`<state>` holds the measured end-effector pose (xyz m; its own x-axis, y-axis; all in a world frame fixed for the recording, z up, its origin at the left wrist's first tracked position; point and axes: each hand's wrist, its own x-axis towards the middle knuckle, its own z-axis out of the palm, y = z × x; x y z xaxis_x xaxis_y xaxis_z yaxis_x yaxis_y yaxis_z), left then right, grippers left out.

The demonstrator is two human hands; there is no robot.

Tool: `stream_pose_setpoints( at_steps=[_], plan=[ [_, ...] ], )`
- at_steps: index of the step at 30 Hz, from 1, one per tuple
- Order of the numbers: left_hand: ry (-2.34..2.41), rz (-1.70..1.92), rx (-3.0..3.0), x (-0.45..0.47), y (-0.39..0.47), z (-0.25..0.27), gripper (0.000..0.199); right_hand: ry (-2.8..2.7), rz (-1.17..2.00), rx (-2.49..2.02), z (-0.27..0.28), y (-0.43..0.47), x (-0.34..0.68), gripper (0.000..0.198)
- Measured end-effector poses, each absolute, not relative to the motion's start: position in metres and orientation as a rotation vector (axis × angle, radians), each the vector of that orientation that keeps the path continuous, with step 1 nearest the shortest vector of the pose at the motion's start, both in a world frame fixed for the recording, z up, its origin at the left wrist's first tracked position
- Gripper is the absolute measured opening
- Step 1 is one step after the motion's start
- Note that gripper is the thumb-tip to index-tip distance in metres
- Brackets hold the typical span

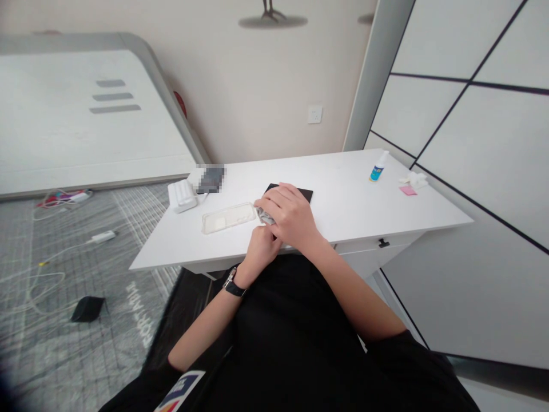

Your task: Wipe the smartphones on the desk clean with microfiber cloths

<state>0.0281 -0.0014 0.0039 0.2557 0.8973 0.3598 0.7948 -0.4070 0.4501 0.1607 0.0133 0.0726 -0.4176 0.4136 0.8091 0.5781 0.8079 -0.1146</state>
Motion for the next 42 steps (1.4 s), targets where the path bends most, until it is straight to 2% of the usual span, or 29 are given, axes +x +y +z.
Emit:
stream_pose_setpoints(
  at_steps=[3,7,10,15,19,23,27,29,32,35,39,42],
  plan=[
    [1.607,0.865,2.345,0.028,0.0,0.004,0.024,-1.842,-0.132,-1.002,0.071,0.015,0.161,0.028],
    [1.602,0.852,2.375,0.029,-0.001,0.002,0.022,-1.94,-0.213,-0.846,0.071,0.015,0.162,0.007],
    [1.582,0.826,2.406,0.028,-0.002,0.001,0.021,-2.104,-0.339,-0.623,0.07,0.014,0.161,0.019],
    [1.593,0.84,2.405,0.029,-0.001,0.001,0.021,-1.841,-0.157,-0.936,0.069,0.015,0.164,0.03],
    [1.611,0.84,2.405,0.03,-0.002,0.001,0.019,-1.937,-0.221,-0.822,0.071,0.015,0.167,0.007],
    [1.6,0.805,2.411,0.029,-0.003,0.001,0.027,-2.105,-0.325,-0.63,0.07,0.015,0.165,0.018],
    [1.614,0.831,2.397,0.029,-0.002,0.002,0.024,-1.854,-0.133,-0.898,0.067,0.018,0.164,0.023],
    [1.62,0.84,2.391,0.03,-0.001,0.002,0.023,-1.819,-0.125,-0.928,0.067,0.018,0.164,0.018],
    [1.601,0.824,2.401,0.029,-0.002,0.002,0.021,-2.0,-0.279,-0.756,0.068,0.017,0.164,0.009],
    [1.583,0.815,2.408,0.028,-0.003,0.001,0.022,-2.047,-0.341,-0.656,0.066,0.017,0.162,0.016],
    [1.605,0.841,2.391,0.029,-0.002,0.001,0.021,-1.765,-0.132,-0.895,0.062,0.02,0.162,0.025],
    [1.613,0.842,2.39,0.029,-0.002,0.001,0.02,-1.8,-0.136,-0.896,0.061,0.02,0.164,0.02]
  ],
)
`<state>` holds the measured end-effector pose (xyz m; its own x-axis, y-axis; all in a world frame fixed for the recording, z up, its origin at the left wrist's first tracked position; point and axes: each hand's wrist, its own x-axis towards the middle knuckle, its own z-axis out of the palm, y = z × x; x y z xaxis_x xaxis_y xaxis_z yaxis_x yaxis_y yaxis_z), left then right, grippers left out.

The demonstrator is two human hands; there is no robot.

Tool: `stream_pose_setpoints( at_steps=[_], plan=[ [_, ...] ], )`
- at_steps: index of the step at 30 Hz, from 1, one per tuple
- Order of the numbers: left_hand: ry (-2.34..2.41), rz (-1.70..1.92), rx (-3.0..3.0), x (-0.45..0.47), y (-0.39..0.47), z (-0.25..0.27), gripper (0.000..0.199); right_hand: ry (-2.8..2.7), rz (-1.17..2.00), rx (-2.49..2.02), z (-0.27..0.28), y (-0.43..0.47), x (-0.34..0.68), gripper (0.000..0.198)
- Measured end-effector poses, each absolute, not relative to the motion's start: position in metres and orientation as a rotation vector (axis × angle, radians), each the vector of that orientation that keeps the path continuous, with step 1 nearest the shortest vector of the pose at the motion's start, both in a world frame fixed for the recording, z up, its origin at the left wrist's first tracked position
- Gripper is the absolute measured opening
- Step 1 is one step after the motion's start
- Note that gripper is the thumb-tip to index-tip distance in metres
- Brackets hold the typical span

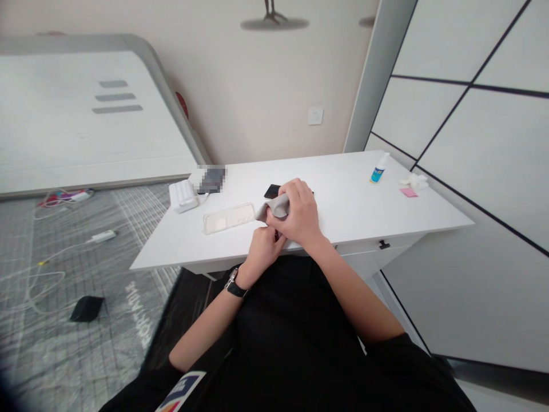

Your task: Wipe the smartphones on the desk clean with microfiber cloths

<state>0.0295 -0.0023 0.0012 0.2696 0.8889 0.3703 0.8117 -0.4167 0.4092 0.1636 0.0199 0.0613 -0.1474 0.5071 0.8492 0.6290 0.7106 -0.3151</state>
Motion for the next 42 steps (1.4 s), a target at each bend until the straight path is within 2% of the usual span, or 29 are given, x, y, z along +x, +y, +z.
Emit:
stream_pose_setpoints(
  at_steps=[2,5,11,17,24,29,31,37,41,42],
  plan=[
    [1.6,0.824,2.4,0.029,-0.003,0.001,0.021,-1.954,-0.247,-0.761,0.063,0.018,0.164,0.013],
    [1.585,0.808,2.411,0.029,-0.003,0.001,0.024,-2.079,-0.333,-0.59,0.065,0.016,0.163,0.016],
    [1.609,0.858,2.388,0.029,-0.002,0.001,0.022,-1.773,-0.006,-0.916,0.069,0.016,0.163,0.02],
    [1.602,0.86,2.395,0.029,-0.002,0.0,0.018,-2.043,-0.301,-0.717,0.069,0.018,0.166,0.012],
    [1.59,0.922,2.389,0.029,-0.002,-0.001,0.018,-1.944,0.016,-0.794,0.079,0.016,0.173,0.013],
    [1.573,0.944,2.393,0.029,-0.003,-0.003,0.016,-2.103,-0.172,-0.808,0.08,0.011,0.178,0.012],
    [1.576,0.938,2.395,0.028,-0.003,-0.003,0.019,-2.165,-0.232,-0.715,0.078,0.011,0.177,0.02],
    [1.607,0.92,2.402,0.029,-0.003,0.001,0.02,-1.859,0.01,-1.022,0.076,0.012,0.171,0.018],
    [1.602,0.875,2.432,0.03,-0.003,0.0,0.021,-2.065,-0.244,-0.827,0.079,0.009,0.168,0.002],
    [1.597,0.862,2.441,0.03,-0.003,-0.001,0.022,-2.133,-0.303,-0.754,0.08,0.008,0.167,0.005]
  ],
)
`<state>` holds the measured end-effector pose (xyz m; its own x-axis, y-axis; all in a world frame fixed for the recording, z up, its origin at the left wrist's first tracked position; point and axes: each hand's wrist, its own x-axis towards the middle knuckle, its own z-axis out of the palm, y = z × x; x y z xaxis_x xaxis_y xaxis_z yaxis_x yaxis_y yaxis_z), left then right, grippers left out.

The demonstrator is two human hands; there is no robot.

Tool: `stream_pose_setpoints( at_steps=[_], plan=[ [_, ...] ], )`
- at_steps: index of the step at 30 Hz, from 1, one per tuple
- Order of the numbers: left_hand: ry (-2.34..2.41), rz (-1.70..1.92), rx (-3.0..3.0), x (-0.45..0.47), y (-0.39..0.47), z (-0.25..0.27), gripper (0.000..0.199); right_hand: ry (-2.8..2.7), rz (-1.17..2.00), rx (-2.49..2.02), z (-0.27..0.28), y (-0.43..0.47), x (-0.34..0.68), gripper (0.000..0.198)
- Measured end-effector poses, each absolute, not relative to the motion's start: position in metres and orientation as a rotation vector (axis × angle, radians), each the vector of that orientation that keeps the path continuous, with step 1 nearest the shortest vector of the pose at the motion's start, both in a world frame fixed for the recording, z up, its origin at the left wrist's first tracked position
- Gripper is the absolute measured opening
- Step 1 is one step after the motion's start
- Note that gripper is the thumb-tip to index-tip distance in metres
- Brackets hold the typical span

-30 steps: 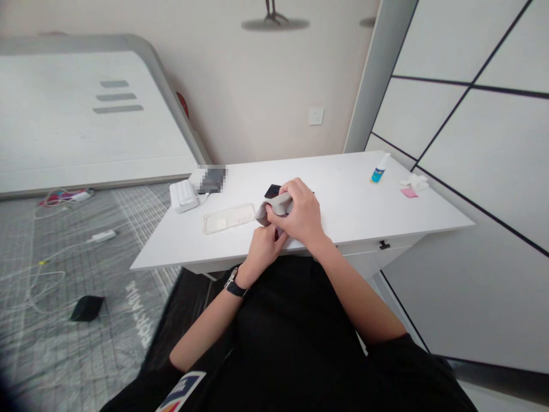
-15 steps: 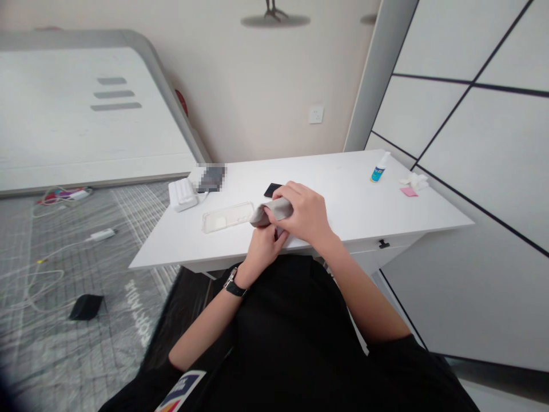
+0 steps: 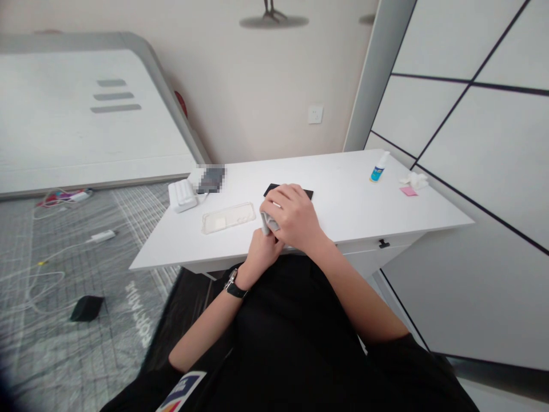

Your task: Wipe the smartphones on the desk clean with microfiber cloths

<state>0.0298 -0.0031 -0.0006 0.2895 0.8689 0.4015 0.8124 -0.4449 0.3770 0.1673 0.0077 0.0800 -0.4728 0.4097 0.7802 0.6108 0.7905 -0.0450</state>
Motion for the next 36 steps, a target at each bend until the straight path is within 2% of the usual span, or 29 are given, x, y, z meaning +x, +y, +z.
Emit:
stream_pose_setpoints(
  at_steps=[2,6,9,12,16,22,25,31,36],
  plan=[
    [1.591,0.849,2.451,0.03,-0.003,-0.001,0.024,-2.149,-0.305,-0.758,0.081,0.006,0.166,0.009],
    [1.602,0.888,2.443,0.029,-0.003,-0.001,0.023,-1.946,-0.119,-1.053,0.084,0.006,0.169,0.007],
    [1.601,0.918,2.441,0.029,-0.003,-0.002,0.019,-2.09,-0.174,-0.993,0.087,0.006,0.174,0.004],
    [1.595,0.932,2.442,0.029,-0.002,-0.003,0.015,-2.265,-0.264,-0.784,0.089,0.006,0.175,0.014],
    [1.581,0.95,2.426,0.029,-0.003,0.0,0.018,-2.025,-0.244,-1.041,0.087,0.008,0.173,0.01],
    [1.484,1.092,2.304,0.026,-0.006,0.008,0.019,-1.736,-0.114,-1.357,0.073,0.02,0.191,0.042],
    [1.467,1.102,2.227,0.025,-0.006,0.009,0.019,-1.624,-0.005,-1.413,0.056,0.032,0.204,0.049],
    [1.572,0.985,2.23,0.025,-0.005,0.01,0.03,-1.645,-0.07,-1.512,0.025,0.045,0.208,0.04],
    [1.61,0.906,2.273,0.025,-0.001,0.007,0.033,-1.978,-0.117,-1.208,0.018,0.011,0.175,0.031]
  ],
)
